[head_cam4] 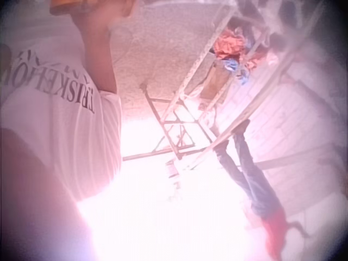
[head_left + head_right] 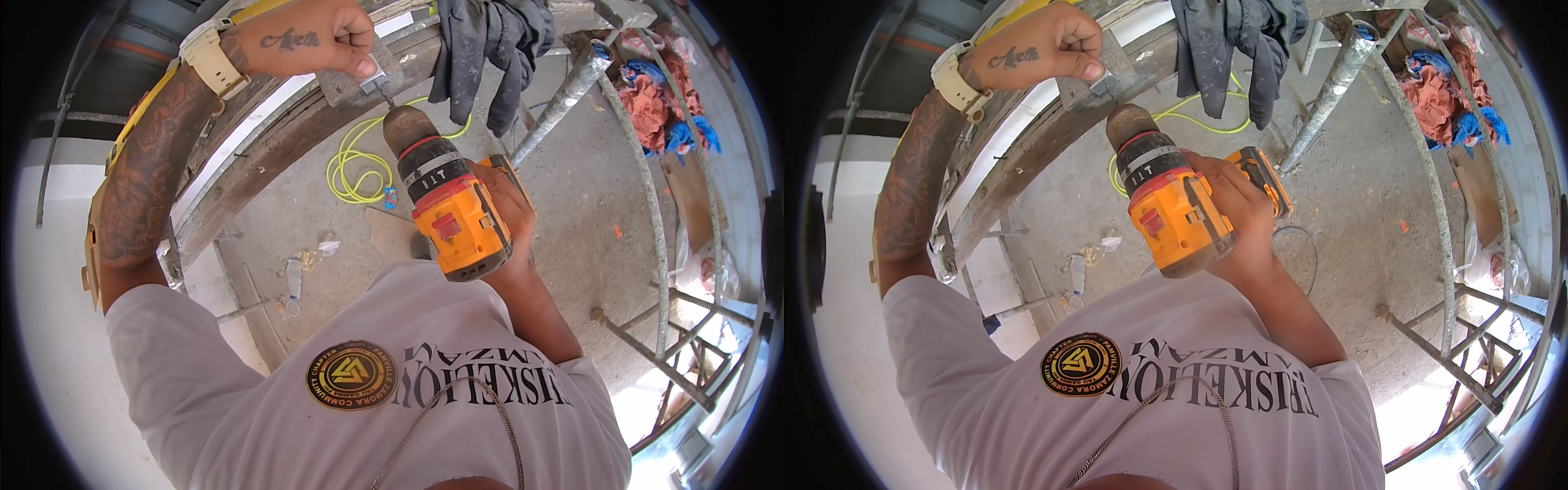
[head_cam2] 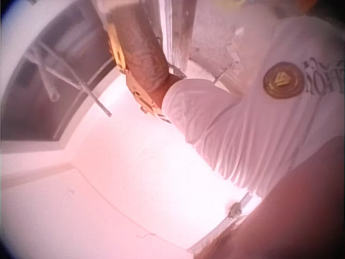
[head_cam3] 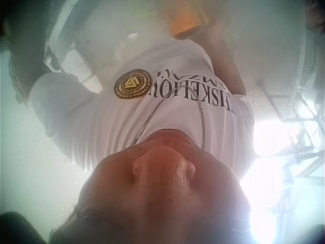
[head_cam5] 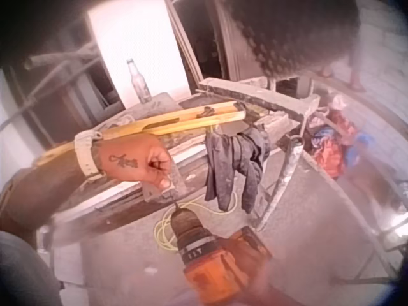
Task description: The person uses a cordless drill to fasten small metal brackets onto a metal frame and a large gray panel. They position each bracket, drill a screw into it, and repeat the process at several locations. Another person is visible nearby working on the same panel.
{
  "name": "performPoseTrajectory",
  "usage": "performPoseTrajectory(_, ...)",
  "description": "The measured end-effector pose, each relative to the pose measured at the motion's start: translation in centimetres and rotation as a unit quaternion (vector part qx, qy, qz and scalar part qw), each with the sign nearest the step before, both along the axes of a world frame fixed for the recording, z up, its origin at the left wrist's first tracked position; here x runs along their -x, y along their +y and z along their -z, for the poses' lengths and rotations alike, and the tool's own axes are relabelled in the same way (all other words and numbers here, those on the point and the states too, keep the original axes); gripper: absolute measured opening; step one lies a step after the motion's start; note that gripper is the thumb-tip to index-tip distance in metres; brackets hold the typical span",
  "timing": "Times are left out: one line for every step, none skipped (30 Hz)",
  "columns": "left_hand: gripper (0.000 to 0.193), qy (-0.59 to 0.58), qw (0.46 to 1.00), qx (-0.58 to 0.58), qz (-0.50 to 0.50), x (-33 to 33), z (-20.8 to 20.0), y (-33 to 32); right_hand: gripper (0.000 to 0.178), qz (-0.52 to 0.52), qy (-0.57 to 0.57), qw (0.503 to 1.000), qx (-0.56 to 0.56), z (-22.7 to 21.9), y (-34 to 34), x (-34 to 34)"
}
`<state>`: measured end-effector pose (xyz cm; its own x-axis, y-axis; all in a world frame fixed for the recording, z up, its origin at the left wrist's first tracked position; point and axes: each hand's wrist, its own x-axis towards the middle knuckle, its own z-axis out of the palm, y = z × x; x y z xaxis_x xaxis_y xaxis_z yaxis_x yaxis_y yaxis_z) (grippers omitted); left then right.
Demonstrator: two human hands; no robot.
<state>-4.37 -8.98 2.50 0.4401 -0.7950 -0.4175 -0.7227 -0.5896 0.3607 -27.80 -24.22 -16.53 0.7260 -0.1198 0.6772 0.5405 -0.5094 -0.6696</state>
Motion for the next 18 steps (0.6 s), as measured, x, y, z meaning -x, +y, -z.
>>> performPoseTrajectory(0.024, 0.004, 1.000, 0.001, -0.001, 0.0, 0.0, 0.0, 0.050, 0.000, -0.003, 1.000, 0.005, 0.0, 0.0, 0.0)
performPoseTrajectory(0.024, 0.003, 1.000, 0.004, 0.004, -0.1, 0.1, 0.0, 0.050, 0.000, -0.005, 1.000, 0.010, 0.0, -0.1, -0.1)
performPoseTrajectory(0.024, 0.003, 1.000, 0.008, 0.007, -0.1, 0.1, 0.2, 0.050, -0.003, -0.008, 1.000, 0.015, -0.1, -0.1, -0.1)
performPoseTrajectory(0.024, 0.002, 1.000, 0.012, 0.010, -0.1, 0.1, 0.3, 0.050, -0.002, -0.002, 1.000, 0.015, -0.1, 0.0, 0.0)
performPoseTrajectory(0.024, -0.001, 1.000, 0.012, 0.013, -0.1, 0.1, 0.3, 0.050, 0.000, 0.003, 1.000, 0.015, -0.2, 0.0, 0.0)
performPoseTrajectory(0.024, -0.004, 1.000, 0.012, 0.016, -0.1, 0.1, 0.2, 0.050, 0.002, 0.008, 1.000, 0.015, -0.3, 0.1, 0.1)
performPoseTrajectory(0.024, -0.007, 1.000, 0.011, 0.019, -0.1, 0.0, 0.1, 0.051, 0.004, 0.016, 1.000, 0.014, -0.5, 0.2, 0.1)
performPoseTrajectory(0.024, -0.006, 1.000, 0.009, 0.017, -0.1, 0.0, 0.1, 0.051, 0.004, 0.023, 1.000, 0.013, -0.6, 0.3, 0.1)
performPoseTrajectory(0.024, -0.005, 1.000, 0.007, 0.015, -0.1, 0.0, 0.1, 0.052, 0.005, 0.031, 0.999, 0.011, -0.8, 0.4, 0.2)
performPoseTrajectory(0.024, -0.004, 1.000, 0.005, 0.013, -0.1, 0.0, 0.2, 0.052, 0.007, 0.032, 0.999, 0.006, -0.9, 0.4, 0.1)
performPoseTrajectory(0.024, -0.007, 1.000, 0.005, 0.015, -0.1, 0.0, 0.2, 0.053, 0.011, 0.035, 0.999, 0.001, -1.0, 0.5, 0.3)
performPoseTrajectory(0.024, -0.010, 1.000, 0.006, 0.016, 0.0, 0.0, 0.1, 0.053, 0.015, 0.038, 0.999, -0.003, -1.0, 0.5, 0.4)
performPoseTrajectory(0.024, -0.014, 1.000, 0.006, 0.017, 0.0, 0.0, 0.1, 0.053, 0.013, 0.035, 0.999, -0.002, -0.9, 0.4, 0.4)
performPoseTrajectory(0.024, -0.004, 1.000, 0.013, 0.015, 0.0, 0.2, 0.2, 0.053, 0.012, 0.032, 0.999, -0.001, -0.7, 0.4, 0.3)
performPoseTrajectory(0.024, 0.002, 1.000, 0.018, 0.010, 0.1, 0.1, 0.4, 0.053, 0.007, 0.025, 1.000, -0.001, -0.7, 0.4, 0.2)
performPoseTrajectory(0.024, 0.007, 1.000, 0.023, 0.005, 0.1, 0.0, 0.6, 0.054, 0.008, 0.029, 1.000, 0.000, -0.9, 0.4, 0.2)
performPoseTrajectory(0.024, 0.004, 1.000, 0.019, 0.013, 0.0, 0.1, 0.5, 0.054, 0.012, 0.032, 0.999, 0.002, -1.1, 0.5, 0.3)
performPoseTrajectory(0.024, 0.002, 1.000, 0.015, 0.022, -0.2, 0.1, 0.4, 0.054, 0.015, 0.035, 0.999, 0.003, -1.2, 0.5, 0.2)
